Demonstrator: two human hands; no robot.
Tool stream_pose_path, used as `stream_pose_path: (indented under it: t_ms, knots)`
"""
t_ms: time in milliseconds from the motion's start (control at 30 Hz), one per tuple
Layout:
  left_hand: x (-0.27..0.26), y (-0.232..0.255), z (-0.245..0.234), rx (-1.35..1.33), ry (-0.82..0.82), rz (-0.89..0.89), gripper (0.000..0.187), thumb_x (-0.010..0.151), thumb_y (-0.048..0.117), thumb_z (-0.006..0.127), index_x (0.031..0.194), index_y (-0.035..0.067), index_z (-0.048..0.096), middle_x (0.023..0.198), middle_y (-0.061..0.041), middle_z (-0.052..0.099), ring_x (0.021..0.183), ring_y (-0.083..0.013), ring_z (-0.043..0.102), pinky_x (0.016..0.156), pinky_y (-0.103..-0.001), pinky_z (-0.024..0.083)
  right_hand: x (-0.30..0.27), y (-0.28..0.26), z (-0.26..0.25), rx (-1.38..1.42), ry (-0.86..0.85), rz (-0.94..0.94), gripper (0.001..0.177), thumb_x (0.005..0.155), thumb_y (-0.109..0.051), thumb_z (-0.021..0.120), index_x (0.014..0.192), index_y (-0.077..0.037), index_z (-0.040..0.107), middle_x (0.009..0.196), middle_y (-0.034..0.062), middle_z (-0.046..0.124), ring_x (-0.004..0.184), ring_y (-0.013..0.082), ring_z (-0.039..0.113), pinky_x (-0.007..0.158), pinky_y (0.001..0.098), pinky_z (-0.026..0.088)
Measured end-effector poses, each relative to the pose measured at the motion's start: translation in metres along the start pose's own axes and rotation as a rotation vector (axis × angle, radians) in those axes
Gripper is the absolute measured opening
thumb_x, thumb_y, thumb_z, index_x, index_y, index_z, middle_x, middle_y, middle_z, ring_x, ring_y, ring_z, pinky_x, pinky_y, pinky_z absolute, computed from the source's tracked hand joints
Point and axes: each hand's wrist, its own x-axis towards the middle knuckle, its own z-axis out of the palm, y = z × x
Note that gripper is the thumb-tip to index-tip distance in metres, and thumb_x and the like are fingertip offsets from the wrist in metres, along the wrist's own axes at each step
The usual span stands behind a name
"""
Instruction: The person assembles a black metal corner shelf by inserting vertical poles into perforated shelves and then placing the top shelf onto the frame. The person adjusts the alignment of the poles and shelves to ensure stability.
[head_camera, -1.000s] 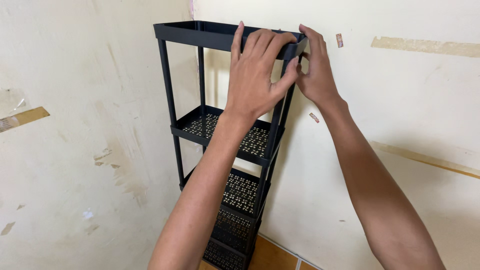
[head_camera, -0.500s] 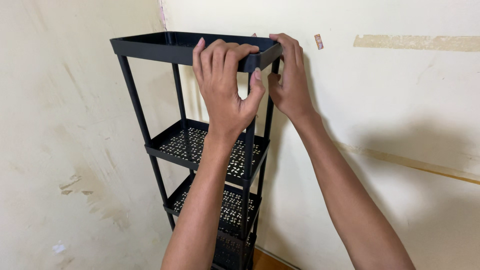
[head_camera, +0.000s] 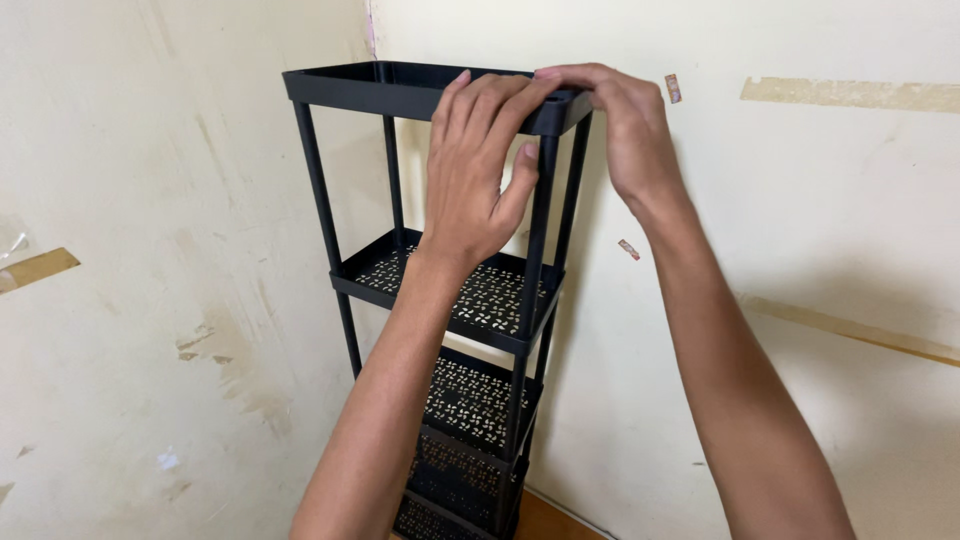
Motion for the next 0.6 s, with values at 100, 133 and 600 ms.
stream_pose_path:
  t_ms: [100, 133, 600]
  knots:
    - [-0.009, -0.012, -0.008, -0.009, -0.055, 0.090, 0.059, 0.099, 0.027, 0.054, 0.156, 0.015, 0.047, 0.156, -0.010, 0.049, 0.155, -0.0300, 0.038, 0.137, -0.052, 0.016, 0.004, -0.020, 0.005, -0.046, -0.033, -0.062, 0.035, 0.109, -0.012, 0.042, 0.121, -0.004, 0.074, 0.116, 0.0123, 0.077, 0.114, 0.0206, 0.072, 0.107, 0.0346, 0.053]
    - [-0.011, -0.019, -0.011, 0.011, -0.054, 0.085, 0.060, 0.098, 0.027, 0.055, 0.156, 0.017, 0.046, 0.158, -0.010, 0.048, 0.156, -0.0300, 0.035, 0.137, -0.054, 0.015, 0.006, -0.028, 0.008, -0.082, -0.040, -0.092, 0.031, 0.110, -0.012, 0.046, 0.122, -0.003, 0.074, 0.115, 0.0124, 0.077, 0.111, 0.0199, 0.073, 0.103, 0.0341, 0.056]
    - [-0.042, -0.146, -0.078, 0.098, 0.050, -0.539, 0.078, 0.086, -0.025, 0.045, 0.149, 0.020, 0.052, 0.160, -0.014, 0.038, 0.100, -0.0263, 0.071, 0.073, -0.035, 0.055, 0.011, -0.032, 0.075, -0.898, 0.307, -0.508, 0.026, 0.101, -0.018, 0.080, 0.080, -0.007, 0.071, 0.079, 0.0014, 0.060, 0.079, 0.0204, 0.050, 0.085, 0.0389, 0.036]
